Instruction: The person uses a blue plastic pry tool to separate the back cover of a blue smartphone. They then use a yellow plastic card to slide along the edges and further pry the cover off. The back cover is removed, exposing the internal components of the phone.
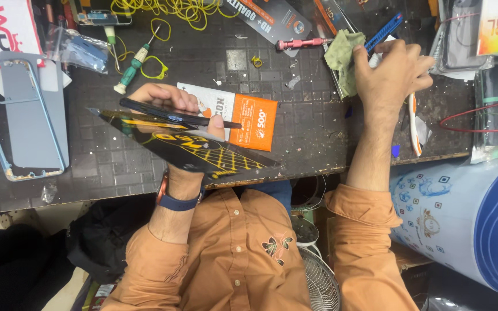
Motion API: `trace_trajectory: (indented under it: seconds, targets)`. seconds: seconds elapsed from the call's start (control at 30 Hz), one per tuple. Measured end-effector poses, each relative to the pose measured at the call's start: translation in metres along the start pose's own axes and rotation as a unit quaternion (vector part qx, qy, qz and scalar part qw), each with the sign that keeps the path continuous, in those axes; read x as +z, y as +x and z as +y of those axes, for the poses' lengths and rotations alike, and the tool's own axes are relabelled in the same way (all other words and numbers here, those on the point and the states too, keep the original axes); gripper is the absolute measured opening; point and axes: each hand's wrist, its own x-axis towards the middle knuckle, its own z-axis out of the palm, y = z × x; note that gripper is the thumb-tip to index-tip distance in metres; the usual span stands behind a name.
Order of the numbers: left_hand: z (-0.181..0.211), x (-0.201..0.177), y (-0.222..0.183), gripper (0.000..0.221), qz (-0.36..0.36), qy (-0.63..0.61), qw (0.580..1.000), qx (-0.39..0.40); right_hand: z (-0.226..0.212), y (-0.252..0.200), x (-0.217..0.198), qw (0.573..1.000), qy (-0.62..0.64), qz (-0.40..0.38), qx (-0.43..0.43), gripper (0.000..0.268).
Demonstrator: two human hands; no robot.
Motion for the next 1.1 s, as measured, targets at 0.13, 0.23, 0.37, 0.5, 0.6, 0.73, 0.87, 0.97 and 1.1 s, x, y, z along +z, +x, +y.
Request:
trace_trajectory:
  seconds: [0.13,0.23,0.37,0.5,0.6,0.73,0.87,0.97,1.1]
  targets:
    - [0.007,0.003,0.002,0.06,0.007,-0.024,1.0,0.018,0.003,0.008,0.005,0.999,-0.018,-0.032,0.025,0.038]
    - [0.019,0.005,0.001,0.057,0.006,-0.034,0.999,0.0,0.006,0.012,0.009,0.999,-0.03,-0.037,0.025,0.028]
    - [0.024,0.008,0.002,0.057,0.015,-0.045,0.999,-0.001,0.002,0.016,0.011,0.998,-0.037,-0.054,0.025,0.023]
    - [0.021,0.01,0.006,0.063,0.027,-0.003,0.999,0.033,-0.009,0.017,0.008,0.998,-0.041,-0.05,0.018,0.023]
    - [0.024,0.01,0.003,0.063,0.036,-0.03,0.999,0.005,-0.011,0.014,0.008,0.999,0.008,-0.042,0.014,0.022]
    - [0.022,0.009,0.005,0.063,0.037,-0.007,0.999,0.039,-0.009,0.015,0.005,0.997,0.064,0.033,-0.005,0.027]
    - [0.021,0.008,0.002,0.064,0.035,-0.022,0.999,0.012,0.002,0.021,0.002,0.991,0.1,0.087,0.027,0.03]
    - [0.022,0.008,0.006,0.06,0.033,-0.028,0.999,0.023,0.015,0.017,0.001,0.99,0.076,0.117,0.01,0.037]
    - [0.043,0.008,-0.002,0.058,-0.001,-0.055,0.999,0.004,0.047,-0.011,-0.009,0.994,0.045,0.074,0.067,0.037]
